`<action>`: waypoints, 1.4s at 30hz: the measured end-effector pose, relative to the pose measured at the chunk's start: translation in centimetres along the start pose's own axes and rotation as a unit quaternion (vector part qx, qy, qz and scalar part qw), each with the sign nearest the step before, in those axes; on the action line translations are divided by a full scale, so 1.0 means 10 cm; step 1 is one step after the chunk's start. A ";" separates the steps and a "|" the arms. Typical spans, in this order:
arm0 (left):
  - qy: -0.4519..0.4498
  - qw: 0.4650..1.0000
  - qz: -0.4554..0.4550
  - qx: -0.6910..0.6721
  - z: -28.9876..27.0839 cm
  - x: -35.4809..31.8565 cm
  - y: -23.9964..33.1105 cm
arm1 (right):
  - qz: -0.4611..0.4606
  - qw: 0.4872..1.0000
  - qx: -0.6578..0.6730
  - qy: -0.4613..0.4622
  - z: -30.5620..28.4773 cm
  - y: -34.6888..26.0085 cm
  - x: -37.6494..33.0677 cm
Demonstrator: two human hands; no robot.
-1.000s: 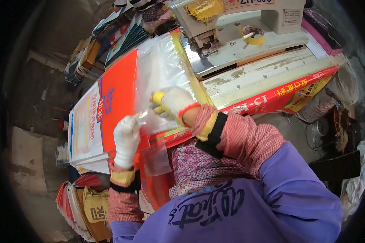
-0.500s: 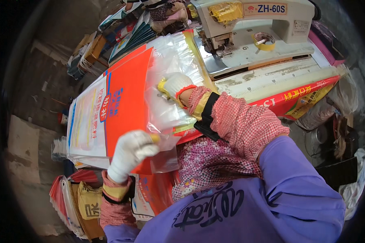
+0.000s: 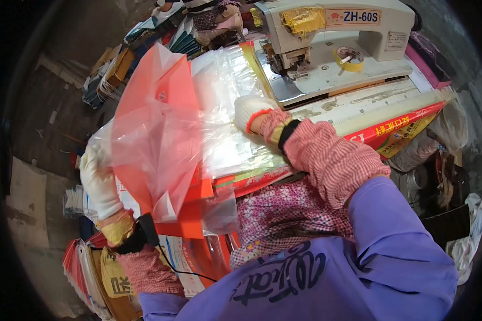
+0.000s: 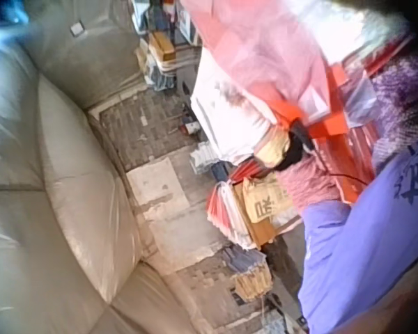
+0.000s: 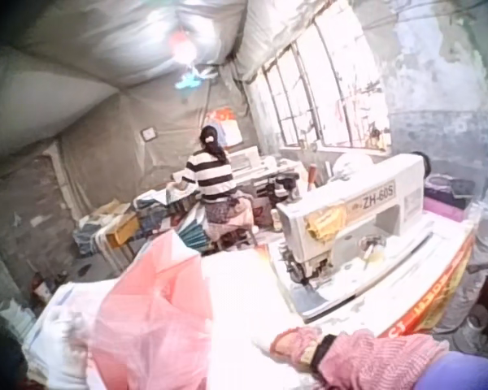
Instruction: Folding and sealing the edges of plastic bags using a specialized industrial machine.
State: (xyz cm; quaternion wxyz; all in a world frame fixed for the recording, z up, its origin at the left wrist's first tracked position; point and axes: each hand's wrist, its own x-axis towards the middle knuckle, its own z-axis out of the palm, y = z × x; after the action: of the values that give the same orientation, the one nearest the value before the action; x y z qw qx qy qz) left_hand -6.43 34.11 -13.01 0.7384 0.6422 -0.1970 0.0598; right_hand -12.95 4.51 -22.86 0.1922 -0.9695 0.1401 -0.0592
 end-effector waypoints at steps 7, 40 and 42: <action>-0.035 0.988 0.085 0.121 0.11 -0.20 0.00 | -0.487 0.850 0.173 0.104 -0.04 -0.90 -0.47; -0.247 0.392 0.274 0.843 1.75 1.52 -0.12 | -0.215 0.919 0.320 -0.081 0.39 -0.58 0.42; -0.227 0.346 0.306 0.858 2.03 1.66 0.10 | -0.208 0.929 0.303 -0.036 0.45 -0.70 0.27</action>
State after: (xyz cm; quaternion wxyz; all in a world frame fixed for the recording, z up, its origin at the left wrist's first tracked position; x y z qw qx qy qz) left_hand 4.09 11.83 -3.97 -0.3582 0.8087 -0.3806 0.2700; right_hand -7.91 11.53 -24.11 0.4647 -0.8742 -0.0968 -0.1022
